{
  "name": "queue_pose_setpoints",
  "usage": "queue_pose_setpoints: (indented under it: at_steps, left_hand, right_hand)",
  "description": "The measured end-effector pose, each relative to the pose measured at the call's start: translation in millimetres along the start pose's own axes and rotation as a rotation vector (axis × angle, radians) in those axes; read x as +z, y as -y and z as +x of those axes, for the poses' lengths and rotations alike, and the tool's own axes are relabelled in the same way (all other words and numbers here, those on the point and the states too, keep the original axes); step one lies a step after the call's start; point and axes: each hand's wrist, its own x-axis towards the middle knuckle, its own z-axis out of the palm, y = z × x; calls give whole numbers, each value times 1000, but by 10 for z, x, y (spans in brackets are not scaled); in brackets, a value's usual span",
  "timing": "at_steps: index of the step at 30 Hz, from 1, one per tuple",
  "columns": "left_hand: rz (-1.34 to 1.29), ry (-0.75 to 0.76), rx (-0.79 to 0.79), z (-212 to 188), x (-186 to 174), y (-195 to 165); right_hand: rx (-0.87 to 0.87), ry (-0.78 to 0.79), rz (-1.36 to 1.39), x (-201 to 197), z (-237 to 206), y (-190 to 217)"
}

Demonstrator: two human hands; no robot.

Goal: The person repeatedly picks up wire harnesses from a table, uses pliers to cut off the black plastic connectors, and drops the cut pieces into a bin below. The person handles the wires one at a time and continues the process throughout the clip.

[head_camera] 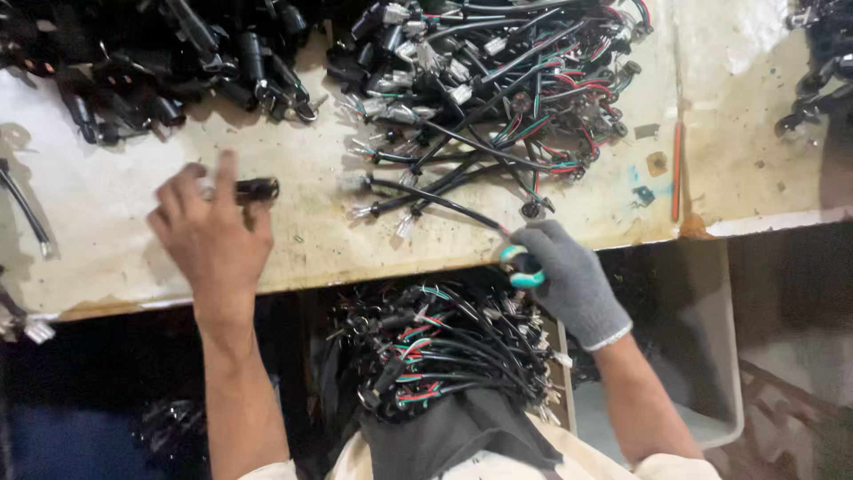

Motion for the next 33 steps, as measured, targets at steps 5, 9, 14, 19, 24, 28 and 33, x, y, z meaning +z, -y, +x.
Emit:
queue_pose_setpoints:
  at_steps: [5,9,14,19,24,28,33]
  left_hand:
    - [1,-3,167,166,-21,-95]
    - [-18,-4,153,232,-58,-180]
    - [-1258,99,-187,73,-272,-534]
    - [-1837,597,-164,-465,-435,-1215]
    - [-1737,695,-47,-610,-494,-1491]
    - [-1527,534,88,-597,-642,-1525]
    - [-1290,328,52,-634,-737,-1544]
  right_hand:
    - [-103,-208,-209,3,48,-51]
    - [-134,-216,-198,270,46,163]
    - [-6,-78,-335,411,137,153]
    - [99,-117,62,303,239,68]
    - [-9,-134,351,127,53,261]
    - [-610,13,124,171,-10,423]
    - [250,-232,611,296,-40,639]
